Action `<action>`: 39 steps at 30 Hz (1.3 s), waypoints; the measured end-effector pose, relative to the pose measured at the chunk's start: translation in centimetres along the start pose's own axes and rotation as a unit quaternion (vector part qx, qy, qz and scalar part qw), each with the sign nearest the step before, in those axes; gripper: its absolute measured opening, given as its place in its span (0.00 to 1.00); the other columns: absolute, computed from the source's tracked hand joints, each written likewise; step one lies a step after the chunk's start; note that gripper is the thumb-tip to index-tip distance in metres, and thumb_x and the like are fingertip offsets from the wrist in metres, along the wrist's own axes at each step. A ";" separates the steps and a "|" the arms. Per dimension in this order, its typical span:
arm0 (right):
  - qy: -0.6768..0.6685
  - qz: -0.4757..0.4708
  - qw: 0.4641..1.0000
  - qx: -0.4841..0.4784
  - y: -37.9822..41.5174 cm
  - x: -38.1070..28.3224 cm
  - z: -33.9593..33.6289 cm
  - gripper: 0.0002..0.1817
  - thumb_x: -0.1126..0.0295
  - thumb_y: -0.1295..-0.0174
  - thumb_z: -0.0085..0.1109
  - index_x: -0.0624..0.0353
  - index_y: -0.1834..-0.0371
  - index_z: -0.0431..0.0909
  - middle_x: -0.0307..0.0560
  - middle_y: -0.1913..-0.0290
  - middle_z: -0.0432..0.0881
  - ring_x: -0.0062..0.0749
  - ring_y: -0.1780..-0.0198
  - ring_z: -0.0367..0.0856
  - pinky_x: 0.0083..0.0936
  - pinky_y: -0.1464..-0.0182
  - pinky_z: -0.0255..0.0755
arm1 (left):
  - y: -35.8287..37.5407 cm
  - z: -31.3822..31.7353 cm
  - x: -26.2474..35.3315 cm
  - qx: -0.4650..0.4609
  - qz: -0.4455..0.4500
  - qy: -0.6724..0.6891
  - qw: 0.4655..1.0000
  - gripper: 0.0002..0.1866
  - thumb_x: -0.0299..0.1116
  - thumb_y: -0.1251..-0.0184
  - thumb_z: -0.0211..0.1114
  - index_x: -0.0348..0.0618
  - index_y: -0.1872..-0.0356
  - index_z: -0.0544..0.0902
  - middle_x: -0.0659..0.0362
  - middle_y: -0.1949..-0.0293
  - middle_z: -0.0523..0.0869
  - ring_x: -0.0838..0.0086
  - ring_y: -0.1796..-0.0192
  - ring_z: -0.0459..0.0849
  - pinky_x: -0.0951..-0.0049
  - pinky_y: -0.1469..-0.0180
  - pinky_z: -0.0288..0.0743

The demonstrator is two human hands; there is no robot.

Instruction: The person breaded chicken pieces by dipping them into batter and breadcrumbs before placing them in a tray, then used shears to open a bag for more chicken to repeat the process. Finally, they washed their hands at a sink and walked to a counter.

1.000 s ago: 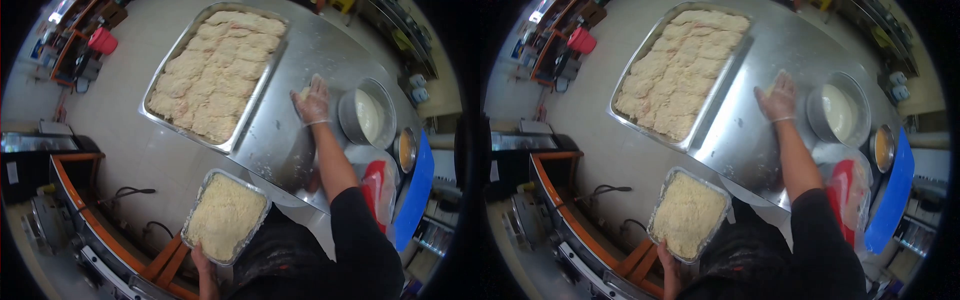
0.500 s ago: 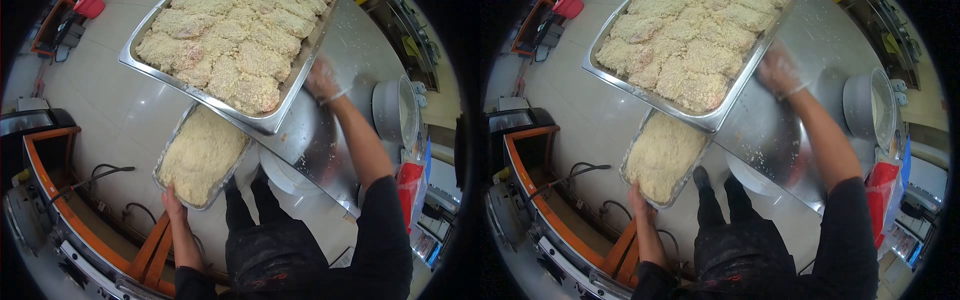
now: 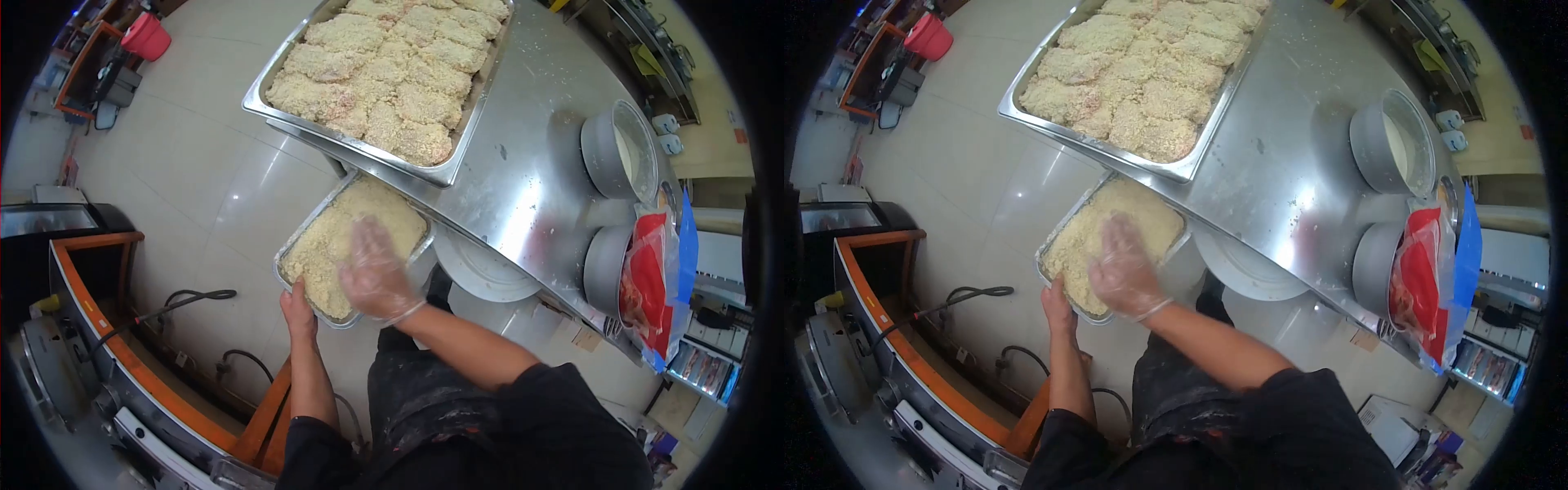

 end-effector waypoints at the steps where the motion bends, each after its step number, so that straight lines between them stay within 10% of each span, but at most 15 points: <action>1: 0.011 -0.009 1.000 -0.006 0.6 -0.9 0.3 0.32 0.63 0.34 0.52 0.82 0.35 0.67 0.79 0.34 0.69 0.70 0.28 0.63 0.53 0.23 0.52 | 0.5 0.0 0.5 -0.002 0.008 -0.007 1.000 0.16 0.32 0.23 0.57 0.29 0.44 0.80 0.53 0.51 0.87 0.70 0.53 0.87 0.72 0.49 0.80; 6: 0.108 -0.128 0.984 -0.058 3.5 -4.8 -3.5 0.26 0.64 0.35 0.53 0.79 0.44 0.74 0.70 0.48 0.80 0.63 0.41 0.78 0.49 0.35 0.69 | 3.3 -3.3 1.4 -0.013 0.013 -0.049 0.999 0.18 0.33 0.23 0.57 0.28 0.41 0.78 0.50 0.48 0.86 0.68 0.51 0.87 0.70 0.48 0.80; 11: 0.125 0.002 0.983 -0.135 1.8 -3.0 -4.7 0.12 0.65 0.37 0.56 0.65 0.61 0.79 0.62 0.60 0.83 0.53 0.54 0.83 0.43 0.48 0.76 | 9.7 -5.0 5.3 0.008 0.021 -0.007 1.000 0.18 0.32 0.23 0.56 0.29 0.41 0.77 0.51 0.49 0.86 0.68 0.51 0.87 0.70 0.48 0.80; 17: 0.112 0.093 0.945 -0.293 1.9 -5.6 -6.6 0.31 0.52 0.46 0.70 0.62 0.44 0.80 0.62 0.52 0.85 0.55 0.49 0.84 0.44 0.46 0.77 | 15.7 -3.6 9.6 -0.012 0.029 0.011 0.999 0.19 0.31 0.24 0.55 0.28 0.40 0.76 0.50 0.47 0.85 0.66 0.49 0.87 0.69 0.47 0.81; 23: 0.176 0.136 0.911 -0.348 1.0 -7.7 -14.3 0.25 0.49 0.50 0.71 0.62 0.61 0.88 0.61 0.60 0.87 0.55 0.55 0.87 0.43 0.49 0.78 | 18.4 1.8 10.1 -0.070 0.034 0.057 0.995 0.20 0.31 0.24 0.55 0.27 0.38 0.74 0.49 0.46 0.85 0.65 0.49 0.87 0.69 0.46 0.81; 29: 0.165 0.128 0.936 -0.284 2.2 -4.8 -20.3 0.22 0.52 0.52 0.71 0.62 0.66 0.87 0.59 0.68 0.86 0.52 0.64 0.85 0.37 0.55 0.78 | 19.9 8.3 9.2 -0.147 0.025 0.067 0.986 0.20 0.31 0.23 0.54 0.27 0.38 0.74 0.49 0.46 0.85 0.65 0.48 0.87 0.69 0.46 0.81; 39: -0.113 0.197 0.957 -0.179 1.2 6.0 -28.7 0.31 0.64 0.51 0.79 0.69 0.46 0.78 0.55 0.55 0.84 0.39 0.51 0.83 0.31 0.49 0.76 | 20.0 20.5 4.6 -0.186 -0.009 0.012 0.982 0.19 0.32 0.25 0.56 0.29 0.40 0.76 0.49 0.48 0.86 0.66 0.50 0.88 0.68 0.47 0.82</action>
Point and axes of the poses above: each hand's wrist, its own y-axis away from the middle knuckle, its own z-axis out of the palm, x = y × z, the point moved 9 cm from there along -y, towards the middle knuckle
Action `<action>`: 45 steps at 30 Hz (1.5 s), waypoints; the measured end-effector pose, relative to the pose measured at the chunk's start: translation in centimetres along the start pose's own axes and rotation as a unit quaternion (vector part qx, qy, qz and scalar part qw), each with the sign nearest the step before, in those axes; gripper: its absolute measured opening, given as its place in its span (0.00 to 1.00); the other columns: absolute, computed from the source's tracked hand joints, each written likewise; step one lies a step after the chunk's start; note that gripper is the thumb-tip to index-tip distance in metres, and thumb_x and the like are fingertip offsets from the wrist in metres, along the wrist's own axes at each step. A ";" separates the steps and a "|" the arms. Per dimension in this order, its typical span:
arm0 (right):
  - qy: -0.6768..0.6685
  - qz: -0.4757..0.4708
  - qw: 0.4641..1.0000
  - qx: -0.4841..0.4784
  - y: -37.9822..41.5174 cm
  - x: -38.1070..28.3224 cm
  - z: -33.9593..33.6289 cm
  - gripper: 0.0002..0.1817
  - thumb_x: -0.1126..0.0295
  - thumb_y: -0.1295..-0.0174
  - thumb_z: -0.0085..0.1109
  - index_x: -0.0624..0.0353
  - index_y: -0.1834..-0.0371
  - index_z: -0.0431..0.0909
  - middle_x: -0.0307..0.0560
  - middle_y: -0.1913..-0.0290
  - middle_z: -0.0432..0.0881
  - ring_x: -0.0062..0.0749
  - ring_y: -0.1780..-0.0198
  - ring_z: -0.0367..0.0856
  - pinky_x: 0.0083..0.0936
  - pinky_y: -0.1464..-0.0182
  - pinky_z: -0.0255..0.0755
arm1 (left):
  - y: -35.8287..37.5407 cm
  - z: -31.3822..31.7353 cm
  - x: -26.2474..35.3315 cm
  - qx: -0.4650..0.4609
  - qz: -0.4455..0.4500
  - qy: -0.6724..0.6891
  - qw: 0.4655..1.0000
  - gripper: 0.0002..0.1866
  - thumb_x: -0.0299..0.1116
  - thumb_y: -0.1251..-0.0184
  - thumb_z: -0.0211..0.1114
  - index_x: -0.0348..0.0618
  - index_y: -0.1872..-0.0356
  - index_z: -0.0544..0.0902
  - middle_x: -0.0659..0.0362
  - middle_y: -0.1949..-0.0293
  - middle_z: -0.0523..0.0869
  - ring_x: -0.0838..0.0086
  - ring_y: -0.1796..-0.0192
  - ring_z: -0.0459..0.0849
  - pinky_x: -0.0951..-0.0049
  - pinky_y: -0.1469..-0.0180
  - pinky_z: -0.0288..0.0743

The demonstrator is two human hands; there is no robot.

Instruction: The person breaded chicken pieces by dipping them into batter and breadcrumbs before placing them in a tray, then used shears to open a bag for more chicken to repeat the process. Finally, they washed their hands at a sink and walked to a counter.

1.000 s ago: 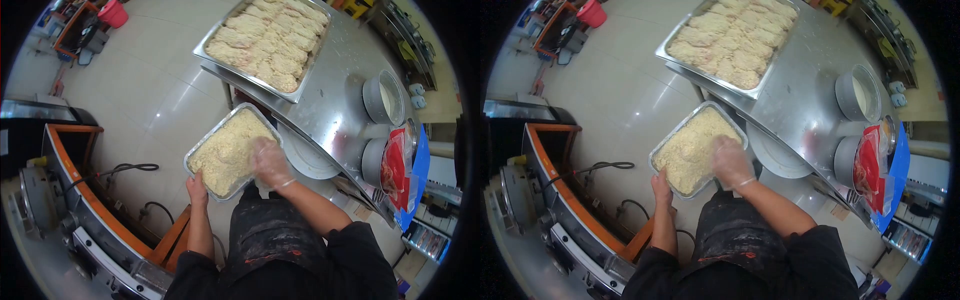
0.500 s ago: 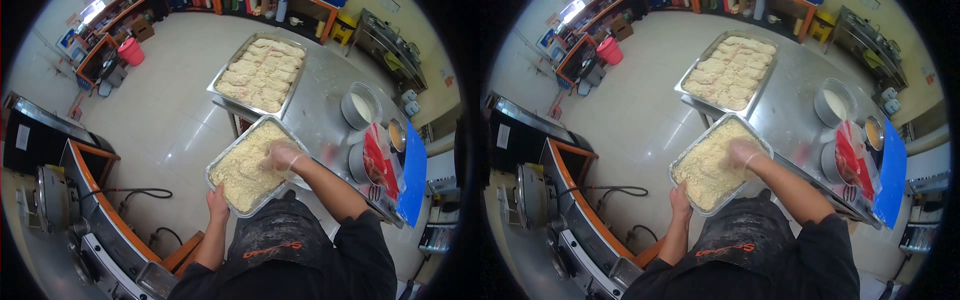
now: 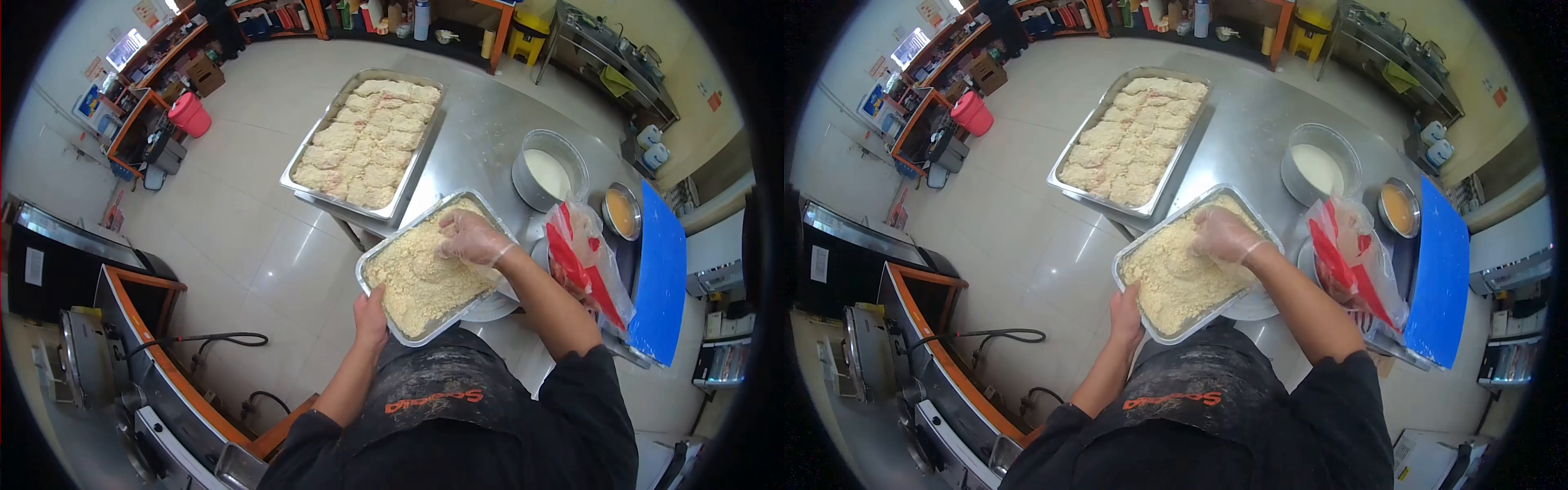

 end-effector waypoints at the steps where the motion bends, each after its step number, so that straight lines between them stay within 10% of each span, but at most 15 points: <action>1: 0.025 -0.027 0.999 0.015 0.5 -0.7 -1.7 0.28 0.65 0.50 0.78 0.68 0.47 0.80 0.55 0.56 0.84 0.41 0.53 0.83 0.31 0.49 0.77 | -0.7 1.4 -0.7 0.003 -0.005 0.003 1.000 0.19 0.32 0.25 0.56 0.29 0.40 0.77 0.49 0.48 0.86 0.66 0.50 0.88 0.68 0.48 0.82; 12: 0.240 -0.108 0.948 0.181 -3.6 3.8 -10.1 0.12 0.70 0.45 0.67 0.65 0.60 0.85 0.67 0.62 0.84 0.58 0.57 0.85 0.41 0.52 0.77 | -10.1 9.7 -8.3 0.070 -0.036 -0.074 0.994 0.17 0.35 0.29 0.62 0.27 0.52 0.81 0.54 0.59 0.87 0.72 0.59 0.85 0.72 0.55 0.77; 21: 0.024 -0.021 0.974 0.226 -5.3 3.4 -11.7 0.13 0.71 0.45 0.63 0.64 0.58 0.84 0.66 0.59 0.84 0.61 0.53 0.83 0.44 0.47 0.76 | -15.7 9.7 -9.6 0.093 -0.049 -0.105 0.989 0.16 0.42 0.24 0.62 0.36 0.56 0.84 0.59 0.65 0.87 0.73 0.66 0.83 0.70 0.60 0.77; 24: -0.065 0.019 0.964 0.257 -7.6 1.3 -13.4 0.16 0.72 0.43 0.66 0.68 0.53 0.84 0.58 0.60 0.88 0.42 0.59 0.87 0.33 0.53 0.80 | -15.6 10.6 -7.4 0.031 -0.098 -0.243 0.965 0.22 0.52 0.25 0.63 0.38 0.64 0.84 0.59 0.75 0.85 0.70 0.76 0.79 0.65 0.69 0.74; 29: -0.307 0.010 0.935 0.178 -17.1 -5.4 -14.0 0.14 0.75 0.40 0.67 0.71 0.52 0.83 0.42 0.62 0.86 0.20 0.65 0.83 0.18 0.62 0.77 | -14.2 9.4 -3.9 -0.266 -0.154 -0.494 0.813 0.29 0.60 0.29 0.63 0.36 0.60 0.83 0.52 0.67 0.86 0.65 0.63 0.85 0.63 0.57 0.77; 33: -0.239 -0.019 0.942 0.234 -26.5 -8.1 -12.0 0.16 0.75 0.41 0.67 0.73 0.51 0.83 0.47 0.60 0.87 0.25 0.61 0.83 0.22 0.55 0.78 | -15.1 3.9 -0.5 -0.368 -0.185 -0.477 0.776 0.31 0.62 0.31 0.64 0.36 0.59 0.84 0.48 0.60 0.87 0.65 0.55 0.85 0.64 0.50 0.77; 40: -0.473 -0.037 0.833 0.285 -40.4 -6.5 -1.3 0.22 0.70 0.43 0.76 0.70 0.48 0.81 0.42 0.60 0.85 0.23 0.61 0.81 0.20 0.55 0.76 | -18.9 -14.6 7.4 -0.136 -0.220 -0.557 0.789 0.30 0.60 0.32 0.64 0.37 0.58 0.85 0.44 0.61 0.88 0.60 0.57 0.88 0.62 0.52 0.80; 45: -0.090 0.046 0.946 0.308 -42.1 -5.5 0.3 0.20 0.63 0.37 0.69 0.70 0.51 0.80 0.51 0.51 0.82 0.30 0.49 0.81 0.27 0.46 0.76 | -16.6 -27.2 6.2 0.002 -0.293 -0.636 0.714 0.36 0.63 0.34 0.63 0.32 0.52 0.84 0.38 0.52 0.87 0.52 0.44 0.86 0.60 0.41 0.77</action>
Point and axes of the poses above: each hand's wrist, its own y-axis away from the middle knuckle, its own z-axis out of the palm, x = y × z, the point moved 9 cm from there along -y, towards the middle knuckle
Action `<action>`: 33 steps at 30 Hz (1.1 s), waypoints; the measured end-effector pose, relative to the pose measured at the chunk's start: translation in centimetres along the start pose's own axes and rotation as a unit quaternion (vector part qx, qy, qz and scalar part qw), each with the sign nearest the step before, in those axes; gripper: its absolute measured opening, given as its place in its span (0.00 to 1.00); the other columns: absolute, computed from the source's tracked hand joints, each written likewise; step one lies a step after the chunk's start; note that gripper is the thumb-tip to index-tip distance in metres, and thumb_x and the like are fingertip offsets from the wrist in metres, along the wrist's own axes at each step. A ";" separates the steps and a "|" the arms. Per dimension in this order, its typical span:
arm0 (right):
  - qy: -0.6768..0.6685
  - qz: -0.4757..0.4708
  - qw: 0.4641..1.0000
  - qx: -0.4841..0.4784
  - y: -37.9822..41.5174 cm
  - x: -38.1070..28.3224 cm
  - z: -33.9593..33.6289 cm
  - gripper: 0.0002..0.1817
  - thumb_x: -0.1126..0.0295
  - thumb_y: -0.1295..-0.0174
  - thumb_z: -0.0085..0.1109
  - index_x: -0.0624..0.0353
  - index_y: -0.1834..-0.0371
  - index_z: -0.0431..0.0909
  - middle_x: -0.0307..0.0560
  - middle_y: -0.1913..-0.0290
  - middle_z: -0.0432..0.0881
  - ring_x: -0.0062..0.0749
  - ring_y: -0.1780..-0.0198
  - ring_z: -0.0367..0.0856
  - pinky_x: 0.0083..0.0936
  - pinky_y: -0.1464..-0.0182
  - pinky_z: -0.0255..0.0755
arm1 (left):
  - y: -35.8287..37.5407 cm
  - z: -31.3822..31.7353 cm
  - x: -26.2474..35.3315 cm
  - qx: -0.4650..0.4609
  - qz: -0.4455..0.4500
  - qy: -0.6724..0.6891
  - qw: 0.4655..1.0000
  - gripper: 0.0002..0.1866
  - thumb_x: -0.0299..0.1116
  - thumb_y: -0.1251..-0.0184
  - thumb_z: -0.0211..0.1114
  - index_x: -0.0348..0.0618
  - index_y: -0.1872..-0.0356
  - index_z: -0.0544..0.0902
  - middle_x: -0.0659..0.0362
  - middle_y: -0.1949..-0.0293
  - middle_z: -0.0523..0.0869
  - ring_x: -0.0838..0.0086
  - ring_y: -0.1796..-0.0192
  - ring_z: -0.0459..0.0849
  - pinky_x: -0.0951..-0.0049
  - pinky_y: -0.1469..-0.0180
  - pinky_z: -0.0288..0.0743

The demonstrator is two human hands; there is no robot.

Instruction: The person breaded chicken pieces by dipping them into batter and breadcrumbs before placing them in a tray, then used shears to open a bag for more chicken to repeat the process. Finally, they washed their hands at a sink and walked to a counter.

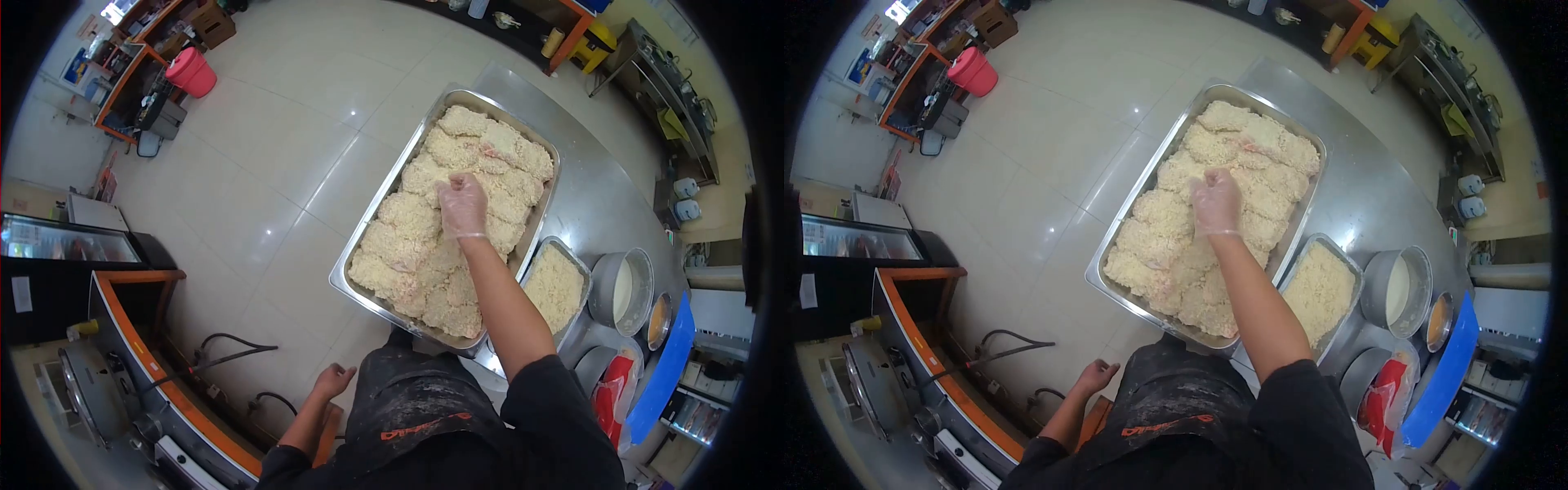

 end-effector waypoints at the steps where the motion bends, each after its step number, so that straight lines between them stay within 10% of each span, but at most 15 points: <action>1: 0.118 -0.040 0.992 0.012 1.1 -3.1 -1.5 0.21 0.61 0.35 0.67 0.70 0.50 0.80 0.54 0.49 0.82 0.34 0.47 0.81 0.30 0.45 0.76 | 0.2 0.2 -1.0 -0.002 -0.011 -0.011 1.000 0.36 0.64 0.34 0.62 0.32 0.52 0.84 0.38 0.52 0.87 0.50 0.44 0.85 0.59 0.41 0.77; 5: 0.484 -0.261 0.825 -0.130 3.1 -8.2 2.2 0.30 0.50 0.31 0.55 0.71 0.43 0.77 0.63 0.40 0.78 0.52 0.38 0.78 0.42 0.39 0.75 | 0.0 1.1 -2.3 -0.020 -0.031 -0.060 0.998 0.36 0.64 0.33 0.61 0.33 0.50 0.84 0.39 0.50 0.87 0.48 0.42 0.84 0.56 0.39 0.75; 8: 0.355 -0.457 0.814 0.041 6.0 -6.6 4.1 0.37 0.44 0.30 0.49 0.72 0.38 0.74 0.67 0.34 0.73 0.57 0.32 0.72 0.45 0.29 0.65 | -1.1 1.1 -2.2 -0.023 -0.021 -0.077 0.997 0.35 0.62 0.33 0.61 0.33 0.49 0.83 0.38 0.48 0.86 0.48 0.41 0.83 0.56 0.37 0.75; 11: 0.311 -0.414 0.855 0.000 4.3 -4.9 5.4 0.42 0.40 0.30 0.42 0.74 0.35 0.71 0.68 0.29 0.68 0.58 0.29 0.68 0.45 0.23 0.54 | -2.7 1.7 -3.8 -0.026 -0.009 -0.079 0.997 0.34 0.61 0.32 0.60 0.33 0.50 0.84 0.38 0.51 0.87 0.49 0.44 0.85 0.57 0.40 0.77; 13: 0.349 -0.222 0.865 -0.285 2.6 -6.7 5.0 0.42 0.40 0.29 0.42 0.72 0.30 0.67 0.70 0.28 0.66 0.60 0.28 0.66 0.45 0.22 0.50 | -4.9 2.0 -5.0 -0.038 -0.012 -0.073 0.997 0.34 0.60 0.31 0.59 0.32 0.50 0.83 0.39 0.55 0.89 0.51 0.50 0.88 0.57 0.46 0.80; 15: 0.355 -0.241 0.834 -0.347 3.3 -8.4 3.6 0.41 0.41 0.28 0.44 0.70 0.28 0.65 0.71 0.30 0.68 0.59 0.30 0.68 0.45 0.25 0.58 | -4.1 1.4 -3.9 -0.108 -0.038 -0.103 0.988 0.33 0.59 0.29 0.58 0.31 0.52 0.84 0.41 0.59 0.90 0.55 0.59 0.90 0.58 0.54 0.82; 22: 0.203 -0.057 0.933 -0.293 16.0 -6.0 -27.1 0.34 0.50 0.26 0.50 0.63 0.26 0.65 0.65 0.28 0.70 0.56 0.26 0.67 0.43 0.23 0.58 | -14.1 4.4 -13.1 -0.190 0.076 -0.225 0.952 0.30 0.55 0.27 0.55 0.31 0.52 0.84 0.45 0.61 0.91 0.61 0.70 0.89 0.59 0.68 0.80; 26: 0.325 -0.070 0.942 -0.052 26.0 -0.5 -53.0 0.17 0.64 0.36 0.60 0.65 0.51 0.82 0.56 0.56 0.87 0.45 0.55 0.87 0.37 0.51 0.80 | -14.0 6.1 -11.3 -0.224 0.182 -0.301 0.909 0.30 0.55 0.26 0.55 0.31 0.52 0.83 0.45 0.61 0.91 0.61 0.70 0.88 0.58 0.70 0.79; 28: 0.327 0.131 0.935 -0.054 32.1 4.2 -62.3 0.13 0.68 0.40 0.60 0.65 0.58 0.84 0.53 0.61 0.87 0.39 0.61 0.85 0.34 0.55 0.79 | -13.0 8.1 -9.0 -0.230 0.243 -0.327 0.884 0.30 0.55 0.26 0.55 0.32 0.52 0.83 0.45 0.61 0.91 0.61 0.70 0.88 0.59 0.71 0.79; 29: 0.305 0.257 0.915 -0.065 35.2 7.3 -65.2 0.12 0.69 0.41 0.60 0.65 0.59 0.85 0.52 0.61 0.87 0.38 0.62 0.85 0.33 0.55 0.78 | -12.5 9.4 -7.7 -0.229 0.278 -0.341 0.868 0.30 0.55 0.26 0.55 0.32 0.52 0.83 0.45 0.61 0.91 0.61 0.70 0.88 0.59 0.71 0.79; 33: 0.269 0.132 0.941 -0.156 39.3 16.5 -64.0 0.14 0.72 0.43 0.58 0.62 0.55 0.86 0.51 0.61 0.88 0.39 0.61 0.85 0.32 0.55 0.77 | -7.2 16.6 -0.1 -0.177 0.497 -0.404 0.747 0.30 0.55 0.27 0.55 0.32 0.52 0.83 0.45 0.62 0.91 0.61 0.70 0.88 0.59 0.72 0.78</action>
Point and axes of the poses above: each hand's wrist, its own y-axis away from the middle knuckle, its own z-axis out of the palm, x = y × z, the point moved 9 cm from there along -y, towards the middle knuckle
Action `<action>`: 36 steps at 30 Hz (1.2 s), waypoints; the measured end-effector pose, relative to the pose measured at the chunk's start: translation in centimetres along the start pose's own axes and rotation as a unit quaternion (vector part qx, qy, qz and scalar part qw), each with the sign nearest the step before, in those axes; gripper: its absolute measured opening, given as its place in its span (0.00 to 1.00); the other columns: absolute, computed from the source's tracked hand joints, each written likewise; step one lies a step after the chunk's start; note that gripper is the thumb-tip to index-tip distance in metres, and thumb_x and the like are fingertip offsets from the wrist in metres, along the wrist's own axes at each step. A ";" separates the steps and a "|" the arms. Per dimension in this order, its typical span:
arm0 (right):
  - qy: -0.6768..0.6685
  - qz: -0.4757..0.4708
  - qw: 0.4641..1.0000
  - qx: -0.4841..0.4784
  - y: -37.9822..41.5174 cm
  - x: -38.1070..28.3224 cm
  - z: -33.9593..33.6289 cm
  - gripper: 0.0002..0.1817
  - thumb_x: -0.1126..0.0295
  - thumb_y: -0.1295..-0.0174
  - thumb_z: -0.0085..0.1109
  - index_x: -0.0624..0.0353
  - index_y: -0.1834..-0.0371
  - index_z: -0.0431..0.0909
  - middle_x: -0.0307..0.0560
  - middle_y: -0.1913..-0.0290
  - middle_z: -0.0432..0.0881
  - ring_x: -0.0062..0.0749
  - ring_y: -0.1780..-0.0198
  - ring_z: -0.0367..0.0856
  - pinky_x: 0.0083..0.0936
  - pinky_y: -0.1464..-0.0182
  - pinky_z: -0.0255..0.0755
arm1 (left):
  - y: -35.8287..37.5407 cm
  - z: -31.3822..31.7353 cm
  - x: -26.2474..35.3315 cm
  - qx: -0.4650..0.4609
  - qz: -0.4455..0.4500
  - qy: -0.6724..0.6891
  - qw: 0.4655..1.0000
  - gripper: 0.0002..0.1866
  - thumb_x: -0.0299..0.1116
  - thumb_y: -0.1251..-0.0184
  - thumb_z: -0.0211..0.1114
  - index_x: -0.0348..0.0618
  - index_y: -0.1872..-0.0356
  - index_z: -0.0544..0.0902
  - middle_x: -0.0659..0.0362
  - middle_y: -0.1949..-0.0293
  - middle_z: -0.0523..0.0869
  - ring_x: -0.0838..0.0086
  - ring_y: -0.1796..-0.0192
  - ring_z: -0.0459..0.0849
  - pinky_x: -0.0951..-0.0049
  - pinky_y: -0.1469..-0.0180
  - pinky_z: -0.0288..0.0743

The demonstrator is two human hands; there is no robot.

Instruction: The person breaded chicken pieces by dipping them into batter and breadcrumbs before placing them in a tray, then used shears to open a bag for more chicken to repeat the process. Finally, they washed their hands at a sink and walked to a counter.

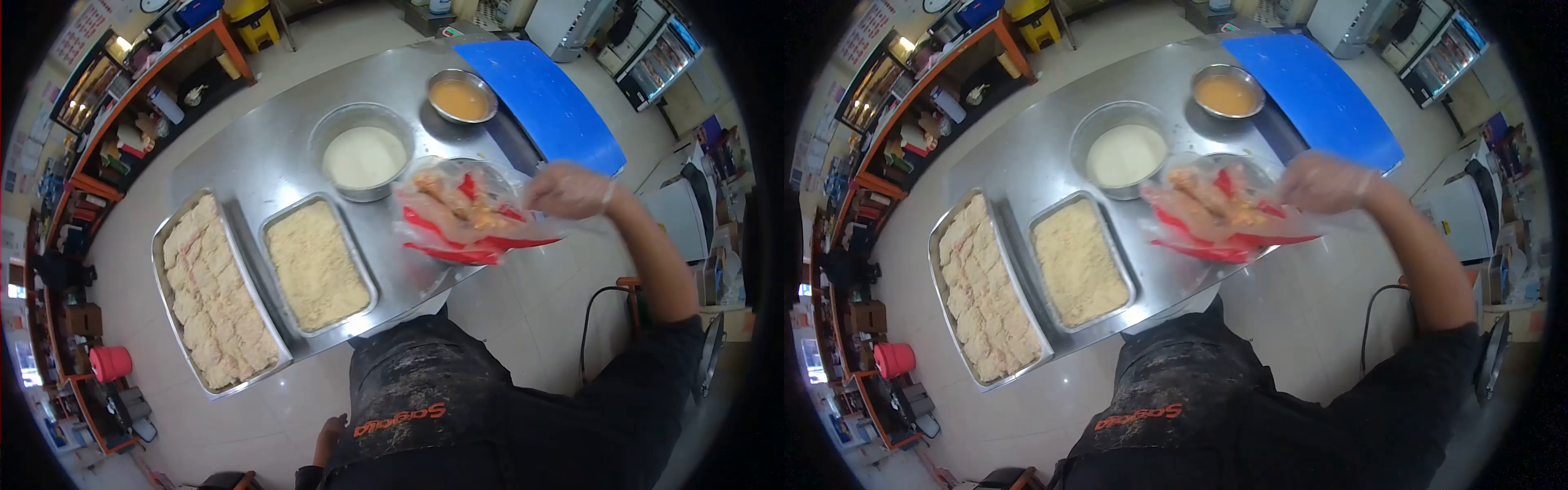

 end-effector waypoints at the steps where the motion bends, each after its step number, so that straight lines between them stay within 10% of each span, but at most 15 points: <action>1: -0.001 -0.103 0.993 0.052 -1.2 0.5 1.6 0.15 0.74 0.43 0.56 0.60 0.54 0.86 0.51 0.60 0.88 0.40 0.61 0.85 0.32 0.55 0.77 | -0.9 1.9 -1.8 -0.046 -0.117 0.098 0.987 0.29 0.55 0.27 0.55 0.32 0.52 0.82 0.46 0.64 0.90 0.62 0.71 0.87 0.60 0.73 0.77; 3: -0.074 -0.175 0.982 0.010 -3.8 -1.5 4.5 0.16 0.76 0.44 0.54 0.57 0.54 0.86 0.53 0.59 0.88 0.44 0.59 0.85 0.34 0.55 0.77 | -2.2 -4.6 6.8 -0.067 -0.373 0.267 0.886 0.28 0.55 0.27 0.57 0.33 0.53 0.82 0.48 0.67 0.90 0.63 0.73 0.86 0.62 0.75 0.76; 11: -0.060 -0.115 0.988 0.088 -6.3 2.1 2.3 0.11 0.76 0.45 0.54 0.58 0.62 0.84 0.57 0.63 0.85 0.48 0.59 0.83 0.39 0.51 0.76 | -5.5 -11.6 22.7 0.130 -0.378 0.327 0.857 0.29 0.57 0.27 0.57 0.34 0.51 0.80 0.51 0.72 0.87 0.73 0.80 0.79 0.72 0.81 0.70; 15: 0.115 0.069 0.973 0.188 -2.7 16.2 0.3 0.20 0.53 0.38 0.62 0.59 0.57 0.87 0.58 0.54 0.87 0.51 0.56 0.83 0.40 0.50 0.76 | -2.8 -5.7 22.3 0.070 -0.378 0.281 0.879 0.28 0.56 0.27 0.57 0.35 0.52 0.80 0.52 0.71 0.87 0.70 0.77 0.81 0.69 0.76 0.72; 18: -0.105 0.126 0.983 -0.079 -3.7 23.4 9.6 0.29 0.43 0.38 0.61 0.64 0.58 0.86 0.57 0.56 0.88 0.49 0.61 0.82 0.39 0.54 0.75 | -0.7 -1.1 21.6 0.007 -0.412 0.247 0.877 0.27 0.55 0.26 0.58 0.35 0.53 0.81 0.53 0.71 0.87 0.69 0.75 0.82 0.67 0.72 0.74; 25: -0.211 0.081 0.968 0.111 -3.0 23.3 9.5 0.27 0.47 0.37 0.56 0.65 0.71 0.87 0.60 0.69 0.85 0.45 0.65 0.84 0.39 0.58 0.74 | -2.8 -6.7 23.9 0.031 -0.392 0.160 0.905 0.24 0.52 0.25 0.59 0.36 0.56 0.82 0.54 0.72 0.87 0.65 0.70 0.85 0.63 0.65 0.76; 26: -0.320 0.041 0.943 0.080 -3.1 22.8 9.5 0.08 0.69 0.41 0.67 0.58 0.75 0.80 0.36 0.76 0.79 0.19 0.73 0.73 0.25 0.70 0.68 | -4.5 -10.6 25.9 0.072 -0.374 0.139 0.914 0.23 0.52 0.24 0.59 0.36 0.57 0.82 0.54 0.72 0.87 0.65 0.69 0.85 0.63 0.64 0.77; 29: -0.400 0.060 0.909 0.098 -0.4 18.5 4.8 0.15 0.60 0.43 0.60 0.63 0.76 0.83 0.58 0.74 0.82 0.41 0.73 0.80 0.37 0.64 0.73 | -10.2 -27.6 41.9 0.286 -0.202 0.042 0.936 0.18 0.46 0.27 0.64 0.37 0.60 0.81 0.55 0.80 0.76 0.70 0.76 0.76 0.65 0.70 0.71; 31: -0.243 -0.128 0.951 0.141 -1.8 15.9 1.8 0.13 0.64 0.43 0.60 0.63 0.77 0.82 0.51 0.77 0.79 0.36 0.76 0.77 0.35 0.68 0.71 | -13.2 -34.6 54.6 0.326 -0.010 0.107 0.939 0.14 0.35 0.35 0.73 0.36 0.56 0.81 0.60 0.77 0.73 0.73 0.76 0.70 0.70 0.72 0.65; 33: -0.062 -0.127 0.982 0.123 -2.0 11.6 -1.1 0.12 0.66 0.42 0.59 0.64 0.76 0.82 0.48 0.78 0.78 0.34 0.77 0.76 0.34 0.70 0.69 | -15.0 -39.2 66.6 0.369 0.187 -0.045 0.909 0.31 0.36 0.49 0.81 0.37 0.45 0.77 0.53 0.57 0.78 0.67 0.58 0.77 0.67 0.57 0.72; 36: -0.314 -0.052 0.945 0.079 -3.5 10.2 -1.9 0.13 0.63 0.40 0.58 0.63 0.74 0.82 0.47 0.77 0.77 0.32 0.75 0.77 0.32 0.69 0.69 | -19.6 -42.4 78.3 0.458 0.309 -0.197 0.810 0.36 0.48 0.54 0.82 0.44 0.43 0.80 0.50 0.45 0.79 0.55 0.41 0.76 0.53 0.40 0.68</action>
Point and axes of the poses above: each hand's wrist, its own y-axis away from the middle knuckle, its own z-axis out of the palm, x = y × z, the point moved 9 cm from there along -y, towards the middle knuckle
